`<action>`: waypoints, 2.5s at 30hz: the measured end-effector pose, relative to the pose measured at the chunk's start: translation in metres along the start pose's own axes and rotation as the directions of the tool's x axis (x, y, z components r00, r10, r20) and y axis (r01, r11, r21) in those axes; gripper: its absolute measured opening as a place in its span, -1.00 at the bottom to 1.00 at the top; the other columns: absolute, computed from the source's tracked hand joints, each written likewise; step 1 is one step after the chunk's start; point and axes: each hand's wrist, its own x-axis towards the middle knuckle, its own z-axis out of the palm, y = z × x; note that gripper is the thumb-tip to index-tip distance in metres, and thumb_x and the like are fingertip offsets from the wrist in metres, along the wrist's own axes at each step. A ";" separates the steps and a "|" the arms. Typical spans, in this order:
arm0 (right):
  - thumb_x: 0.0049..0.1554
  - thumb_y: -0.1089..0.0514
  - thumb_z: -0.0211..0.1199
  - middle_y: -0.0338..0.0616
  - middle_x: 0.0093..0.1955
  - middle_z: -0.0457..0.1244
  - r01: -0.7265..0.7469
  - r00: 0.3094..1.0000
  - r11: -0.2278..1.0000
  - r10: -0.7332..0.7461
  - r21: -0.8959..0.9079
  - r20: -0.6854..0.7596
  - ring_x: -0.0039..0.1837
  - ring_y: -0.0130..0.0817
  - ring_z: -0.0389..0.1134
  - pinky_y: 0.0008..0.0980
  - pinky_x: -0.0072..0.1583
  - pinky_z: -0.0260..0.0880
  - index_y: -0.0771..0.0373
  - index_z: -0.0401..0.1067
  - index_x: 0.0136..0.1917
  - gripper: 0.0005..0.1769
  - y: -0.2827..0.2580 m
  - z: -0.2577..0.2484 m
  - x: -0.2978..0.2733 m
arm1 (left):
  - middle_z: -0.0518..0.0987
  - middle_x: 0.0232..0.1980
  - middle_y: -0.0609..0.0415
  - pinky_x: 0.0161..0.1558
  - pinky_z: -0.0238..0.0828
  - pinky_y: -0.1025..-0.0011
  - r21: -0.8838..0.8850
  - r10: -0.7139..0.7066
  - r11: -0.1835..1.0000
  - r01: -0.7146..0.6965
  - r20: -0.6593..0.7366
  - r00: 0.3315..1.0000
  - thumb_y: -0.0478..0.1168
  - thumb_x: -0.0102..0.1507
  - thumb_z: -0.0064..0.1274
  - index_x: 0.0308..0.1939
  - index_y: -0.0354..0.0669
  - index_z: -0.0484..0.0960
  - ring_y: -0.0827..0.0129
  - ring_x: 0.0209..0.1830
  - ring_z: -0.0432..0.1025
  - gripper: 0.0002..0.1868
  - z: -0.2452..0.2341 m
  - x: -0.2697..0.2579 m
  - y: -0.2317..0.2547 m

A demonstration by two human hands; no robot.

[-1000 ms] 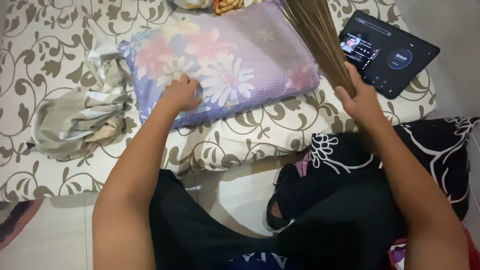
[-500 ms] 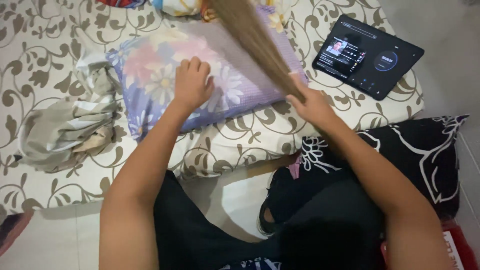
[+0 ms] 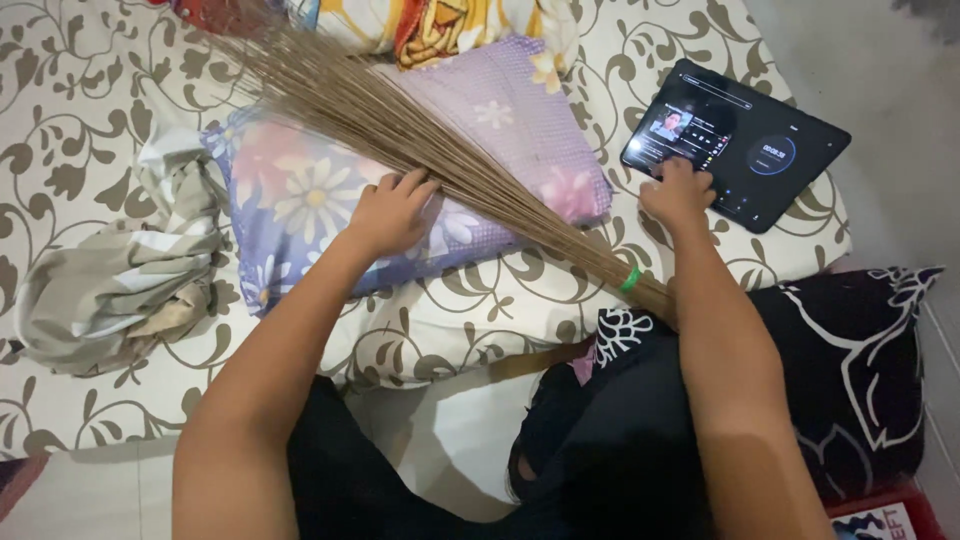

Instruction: The recorder puts a clean pillowcase onto a pillow on a bed.

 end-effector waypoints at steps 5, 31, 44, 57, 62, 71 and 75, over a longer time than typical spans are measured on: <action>-0.03 -0.08 0.40 0.29 0.60 -0.06 0.194 0.932 0.979 -0.163 0.065 -0.325 0.38 0.53 0.04 0.55 0.19 0.08 0.27 0.31 0.47 -0.13 -0.015 0.004 0.000 | 0.32 0.48 -0.01 0.08 0.39 -0.10 0.012 0.021 1.000 -0.021 0.029 0.999 -0.10 0.08 0.18 0.38 0.10 0.40 -0.04 0.29 0.33 -0.26 -0.008 -0.012 -0.005; 0.06 0.09 0.30 0.10 0.16 0.35 0.419 0.838 0.862 -0.488 0.283 0.243 0.06 -0.07 0.44 -0.17 0.12 0.43 -0.18 -0.01 0.67 -0.02 -0.099 -0.065 -0.143 | 0.43 0.27 -0.23 0.11 0.42 -0.07 0.031 -0.411 0.904 0.427 0.337 0.847 0.11 0.23 0.12 0.19 -0.10 0.55 -0.22 0.14 0.46 -0.45 -0.037 -0.071 -0.065; 0.19 0.04 0.24 0.10 0.25 0.30 0.701 0.622 0.621 -0.773 0.351 0.127 0.12 0.00 0.41 -0.16 0.13 0.42 -0.14 0.03 0.63 -0.20 -0.168 -0.047 -0.179 | 0.62 0.17 -0.18 0.17 0.41 0.02 0.033 -0.393 0.883 0.468 0.597 0.699 0.14 0.24 0.01 0.16 -0.08 0.63 -0.11 0.17 0.49 -0.46 -0.049 -0.123 -0.082; 0.18 0.02 0.30 0.09 0.05 0.29 0.830 0.549 0.523 -0.827 0.193 -0.118 -0.05 0.03 0.37 -0.12 -0.02 0.41 -0.12 0.17 0.58 -0.27 -0.189 -0.084 -0.206 | 0.63 -0.16 -0.13 -0.15 0.44 -0.04 -0.184 -0.419 0.908 0.377 -0.413 0.809 -0.04 0.39 0.02 -0.20 -0.15 0.61 -0.12 -0.20 0.53 -0.74 -0.106 -0.127 -0.062; 0.18 0.00 0.29 0.12 0.02 0.33 0.721 0.641 0.652 -0.756 0.233 0.134 -0.02 0.05 0.40 -0.09 0.04 0.41 -0.10 0.11 0.62 -0.21 -0.144 -0.052 -0.173 | 0.62 -0.11 -0.16 -0.11 0.44 -0.03 -0.150 -0.394 0.916 0.371 -0.177 0.902 -0.01 0.32 0.11 -0.17 -0.10 0.63 -0.12 -0.12 0.52 -0.75 -0.074 -0.112 -0.068; 0.21 0.01 0.28 0.14 0.21 0.34 0.680 0.731 0.701 -0.672 0.216 -0.121 0.14 0.04 0.42 -0.11 0.14 0.44 -0.06 0.15 0.63 -0.24 -0.115 -0.098 -0.177 | 0.42 0.30 -0.12 0.12 0.36 -0.12 -0.028 -0.255 0.965 0.262 0.149 0.955 0.00 0.10 0.24 0.20 0.07 0.54 -0.20 0.23 0.35 -0.42 -0.031 -0.076 -0.054; 0.18 -0.03 0.27 0.14 0.33 0.32 0.504 0.839 0.736 -0.541 0.452 -0.056 0.06 0.03 0.42 -0.15 0.07 0.46 -0.03 0.07 0.64 -0.18 -0.091 -0.105 -0.168 | 0.41 0.31 -0.10 0.15 0.35 -0.14 0.015 -0.262 0.964 0.266 0.231 0.937 -0.02 0.13 0.18 0.24 0.10 0.50 -0.18 0.24 0.36 -0.42 -0.022 -0.062 -0.045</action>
